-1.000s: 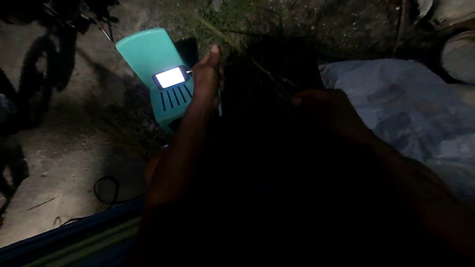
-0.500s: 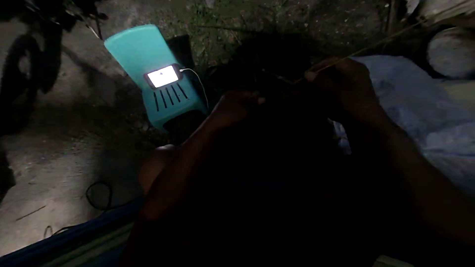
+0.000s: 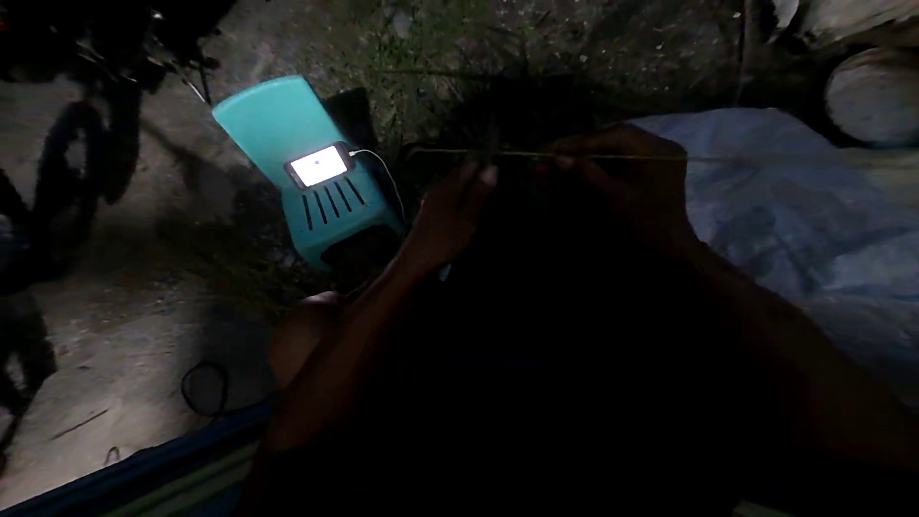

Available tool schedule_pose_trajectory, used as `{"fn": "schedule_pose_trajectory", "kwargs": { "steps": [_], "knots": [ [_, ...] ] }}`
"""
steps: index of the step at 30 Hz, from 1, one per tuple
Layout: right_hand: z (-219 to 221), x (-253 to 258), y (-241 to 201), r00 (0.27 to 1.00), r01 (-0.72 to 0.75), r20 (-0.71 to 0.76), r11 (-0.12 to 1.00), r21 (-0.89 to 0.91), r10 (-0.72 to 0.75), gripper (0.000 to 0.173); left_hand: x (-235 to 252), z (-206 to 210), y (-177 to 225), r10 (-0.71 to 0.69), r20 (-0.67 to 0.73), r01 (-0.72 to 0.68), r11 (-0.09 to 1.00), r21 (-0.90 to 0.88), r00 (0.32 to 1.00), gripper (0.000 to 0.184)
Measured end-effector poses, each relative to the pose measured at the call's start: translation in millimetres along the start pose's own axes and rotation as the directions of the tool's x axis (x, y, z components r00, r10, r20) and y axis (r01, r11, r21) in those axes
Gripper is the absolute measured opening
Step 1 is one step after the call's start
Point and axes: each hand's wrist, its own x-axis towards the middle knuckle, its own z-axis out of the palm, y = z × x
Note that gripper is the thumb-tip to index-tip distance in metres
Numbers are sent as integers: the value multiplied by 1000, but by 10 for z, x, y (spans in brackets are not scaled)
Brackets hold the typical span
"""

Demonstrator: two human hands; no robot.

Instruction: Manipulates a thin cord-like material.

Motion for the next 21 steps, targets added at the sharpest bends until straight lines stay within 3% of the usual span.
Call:
{"fn": "schedule_pose_trajectory", "kwargs": {
  "steps": [4, 8, 10, 13, 17, 21],
  "knots": [
    [110, -110, -21, 1000, 7, 0, 1000, 8, -7, 12, -93, 195, 43, 97, -3, -97, 995, 10, 995, 35],
    [34, -156, -64, 998, 69, 2, 997, 30, -69, 11, 37, 106, -35, -189, -111, 167, 970, -177, 976, 41],
    [-11, -162, -39, 994, 109, -4, 992, 62, -109, 9, 38, 134, -52, -179, -134, 147, 965, -218, 975, 40],
    [-48, -190, -46, 997, 79, -13, 992, 101, -79, 8, -87, 223, 71, -60, -92, 46, 989, -143, 994, 39],
    [-132, -254, -143, 996, -40, -78, 991, 126, 50, 7, 90, 218, -147, -203, -171, 154, 953, -259, 964, 43],
    [-153, -283, -79, 996, 18, -94, 992, 128, -6, 5, -98, 405, 107, 15, -105, -20, 999, -42, 994, 37]
  ]
}}
